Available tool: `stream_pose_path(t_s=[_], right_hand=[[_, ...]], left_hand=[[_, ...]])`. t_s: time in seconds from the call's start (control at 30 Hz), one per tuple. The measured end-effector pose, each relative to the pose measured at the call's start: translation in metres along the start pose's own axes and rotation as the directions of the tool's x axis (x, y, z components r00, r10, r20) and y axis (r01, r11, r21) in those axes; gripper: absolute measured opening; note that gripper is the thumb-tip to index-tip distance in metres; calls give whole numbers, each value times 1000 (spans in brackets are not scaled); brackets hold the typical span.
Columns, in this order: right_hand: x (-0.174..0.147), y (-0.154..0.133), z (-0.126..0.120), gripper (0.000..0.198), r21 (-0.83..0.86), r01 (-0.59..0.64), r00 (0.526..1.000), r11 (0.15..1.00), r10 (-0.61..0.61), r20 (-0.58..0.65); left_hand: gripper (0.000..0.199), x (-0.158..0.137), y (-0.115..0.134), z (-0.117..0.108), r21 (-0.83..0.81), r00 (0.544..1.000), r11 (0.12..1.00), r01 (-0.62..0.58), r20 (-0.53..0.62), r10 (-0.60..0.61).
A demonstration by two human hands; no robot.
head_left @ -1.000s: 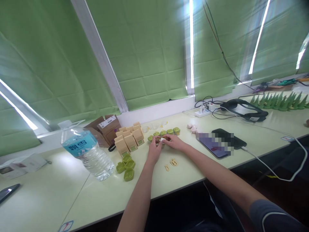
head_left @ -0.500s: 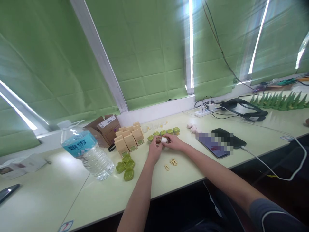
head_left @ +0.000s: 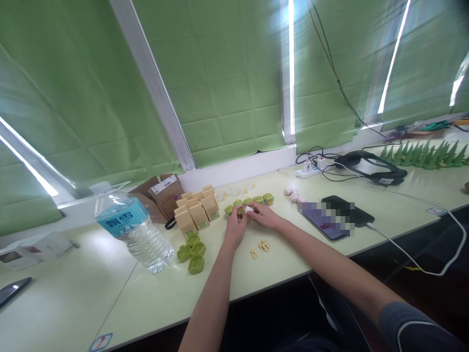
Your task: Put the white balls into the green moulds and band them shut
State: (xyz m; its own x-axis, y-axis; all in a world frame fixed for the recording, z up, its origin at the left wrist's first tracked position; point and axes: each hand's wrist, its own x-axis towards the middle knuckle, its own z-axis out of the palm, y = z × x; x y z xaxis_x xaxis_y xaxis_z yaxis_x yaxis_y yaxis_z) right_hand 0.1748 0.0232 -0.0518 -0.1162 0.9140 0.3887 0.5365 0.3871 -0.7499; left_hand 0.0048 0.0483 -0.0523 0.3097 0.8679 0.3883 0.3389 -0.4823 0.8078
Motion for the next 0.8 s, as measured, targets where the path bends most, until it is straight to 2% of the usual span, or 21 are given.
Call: stream_pose_path(t_s=[0.13,0.3,0.37,0.47,0.57,0.67,0.8], right_hand=[[1,2,1,20,27,-6,1000,1000,7,-25],[2,4,3,17,2,-25,1000,1000,25,17],[1,3,1,19,43,-28,998,999,26,53],[-2,1,-1,34,127,-13,985,992,-10,174],[-3,2,1,55,71,29,973,997,-45,228],[-1,4,4,51,-11,44,986,999,-42,161],[2,4,0,42,1,52,999,999,-52,8]], left_hand=[[44,-1,0,1,10,999,999,-38,37,38],[30,3,-6,3,-6,997,998,-63,50,63],[27,5,-8,3,-13,998,999,-47,41,48],[25,6,-9,3,-12,1000,1000,-9,29,9],[24,5,-9,1,-3,999,999,37,26,-37],[29,4,-6,0,1,999,1000,15,35,-15],[45,2,-2,1,-127,994,992,6,112,8]])
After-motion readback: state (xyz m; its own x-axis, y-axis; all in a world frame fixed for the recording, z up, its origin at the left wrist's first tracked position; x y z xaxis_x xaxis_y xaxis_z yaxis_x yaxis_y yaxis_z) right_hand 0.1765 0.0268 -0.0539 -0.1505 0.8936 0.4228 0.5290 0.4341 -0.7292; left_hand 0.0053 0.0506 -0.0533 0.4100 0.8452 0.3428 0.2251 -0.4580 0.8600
